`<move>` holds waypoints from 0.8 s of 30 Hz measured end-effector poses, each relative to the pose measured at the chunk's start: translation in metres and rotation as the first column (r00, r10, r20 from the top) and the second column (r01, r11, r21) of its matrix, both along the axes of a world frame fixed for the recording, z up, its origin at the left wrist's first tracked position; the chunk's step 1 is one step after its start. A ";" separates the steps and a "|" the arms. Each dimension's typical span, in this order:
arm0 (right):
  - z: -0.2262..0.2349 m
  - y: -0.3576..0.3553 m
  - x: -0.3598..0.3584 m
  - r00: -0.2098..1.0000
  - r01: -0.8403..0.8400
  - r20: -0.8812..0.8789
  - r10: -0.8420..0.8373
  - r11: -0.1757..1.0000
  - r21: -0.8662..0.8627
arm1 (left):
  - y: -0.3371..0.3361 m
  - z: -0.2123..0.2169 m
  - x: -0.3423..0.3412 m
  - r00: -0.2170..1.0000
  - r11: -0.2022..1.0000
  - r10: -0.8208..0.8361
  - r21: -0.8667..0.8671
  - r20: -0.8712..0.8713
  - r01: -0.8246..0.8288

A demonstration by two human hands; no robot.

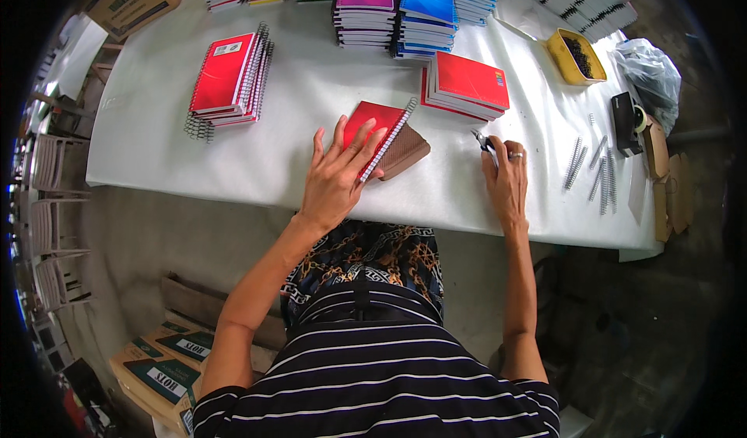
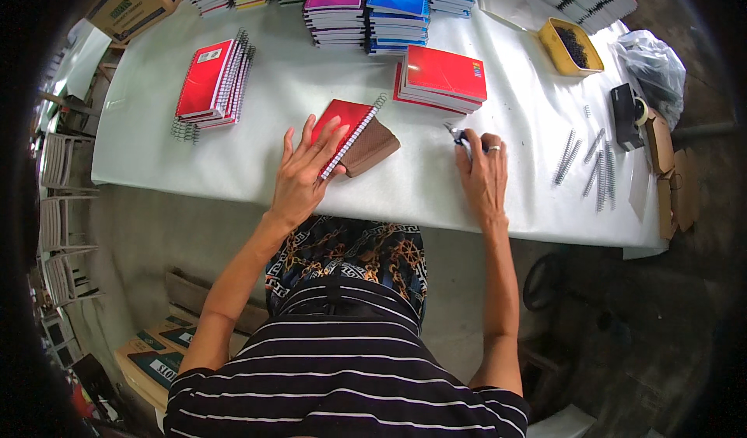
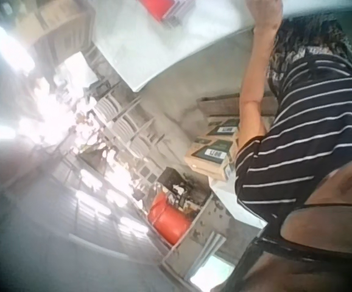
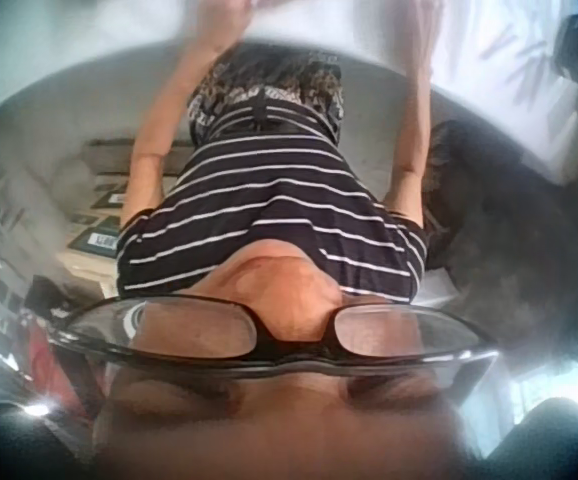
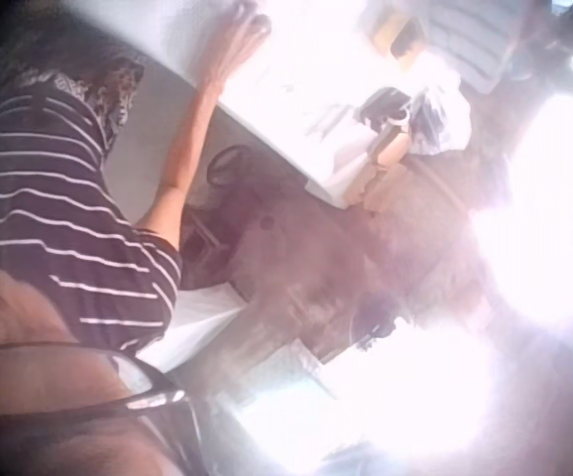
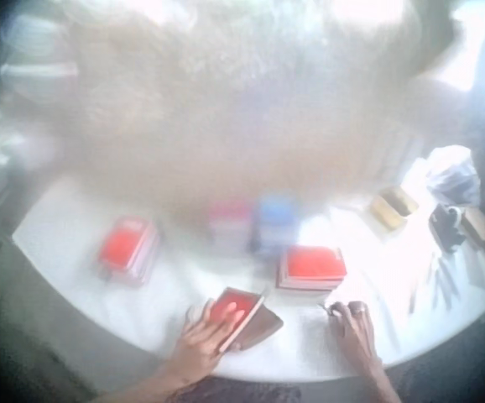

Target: The person repeatedly assembles spiral-bound notebooks by inserting metal wire spirals into pre-punched holes of red notebook covers and pages. They use pliers to close the spiral ends and stack the finished notebooks on the table.

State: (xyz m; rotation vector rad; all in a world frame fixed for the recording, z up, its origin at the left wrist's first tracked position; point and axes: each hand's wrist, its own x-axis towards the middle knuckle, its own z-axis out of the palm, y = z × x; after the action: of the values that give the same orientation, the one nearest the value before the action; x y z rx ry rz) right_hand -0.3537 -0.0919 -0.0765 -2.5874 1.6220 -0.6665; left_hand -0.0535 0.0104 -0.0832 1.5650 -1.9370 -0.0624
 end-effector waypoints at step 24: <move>0.093 0.041 0.112 0.776 -0.590 0.523 0.352 0.697 0.407 | -0.004 0.063 0.026 0.932 0.947 0.282 -0.225 0.227 -0.232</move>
State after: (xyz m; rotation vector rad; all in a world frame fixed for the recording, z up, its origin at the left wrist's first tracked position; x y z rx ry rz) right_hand -0.2414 -0.0511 0.0166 -2.0984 0.7766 -0.5341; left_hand -0.0272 0.0062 -0.0203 1.7465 -1.8410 0.4495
